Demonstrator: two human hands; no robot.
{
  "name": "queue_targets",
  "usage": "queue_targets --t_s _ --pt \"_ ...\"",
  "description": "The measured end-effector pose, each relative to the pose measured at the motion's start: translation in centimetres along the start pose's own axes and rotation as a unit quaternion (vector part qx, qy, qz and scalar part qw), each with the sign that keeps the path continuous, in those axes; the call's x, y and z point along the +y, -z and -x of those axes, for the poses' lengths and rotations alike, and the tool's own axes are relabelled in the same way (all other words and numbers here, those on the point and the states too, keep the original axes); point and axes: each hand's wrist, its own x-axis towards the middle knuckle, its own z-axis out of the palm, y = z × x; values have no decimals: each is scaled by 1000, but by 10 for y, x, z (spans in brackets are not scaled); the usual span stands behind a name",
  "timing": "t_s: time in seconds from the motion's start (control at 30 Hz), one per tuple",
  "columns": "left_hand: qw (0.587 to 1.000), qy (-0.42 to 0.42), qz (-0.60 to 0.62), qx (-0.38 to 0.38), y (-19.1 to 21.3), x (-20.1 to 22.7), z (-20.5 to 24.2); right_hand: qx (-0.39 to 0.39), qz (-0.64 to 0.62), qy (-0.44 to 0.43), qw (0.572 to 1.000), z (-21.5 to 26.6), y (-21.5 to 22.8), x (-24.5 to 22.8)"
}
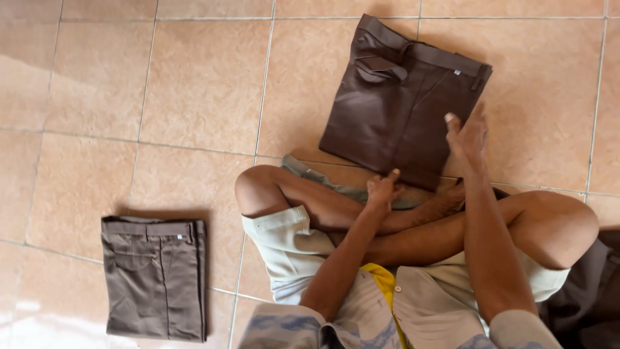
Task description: Folding brown pants into neat rectangular shapes while sitting on the floor.
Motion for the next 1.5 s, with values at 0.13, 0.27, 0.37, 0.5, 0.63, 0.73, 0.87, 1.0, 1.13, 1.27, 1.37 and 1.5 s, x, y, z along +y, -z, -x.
queue_targets --t_s 0.13,0.27,0.37,0.5,0.63,0.73,0.87,1.0,1.13,1.27,1.37,1.5 --pt "957 85 -224 -164 36 70 41 -144 107 49 983 43 0 -36" --pt "766 -351 -506 184 75 134 20 -158 123 50 978 85 -1 -83" --pt "816 -337 -440 164 97 153 -20 -190 126 57 972 89 -35 -66" --pt "856 -300 -409 102 106 137 -60 -169 117 59 977 102 -33 -74" --pt "851 -326 -398 107 109 137 -21 -150 161 100 970 109 -50 -61" --pt "791 -320 -490 176 78 152 -6 -44 197 159 966 103 -82 -42" --pt "895 -319 -305 65 -7 179 -9 48 218 175 959 99 -107 -25" --pt "979 -175 11 -104 -87 185 -64 49 230 177 956 96 -117 -13" --pt "989 -81 106 -58 -124 219 -62 8 199 173 964 88 -121 -5" --pt "984 -49 169 20 -133 213 -126 36 223 183 957 90 -123 -5" --pt "981 -84 153 85 -142 212 -131 59 234 192 951 88 -127 -3" --pt "910 -244 -220 254 -150 219 -78 38 226 190 955 88 -128 2"
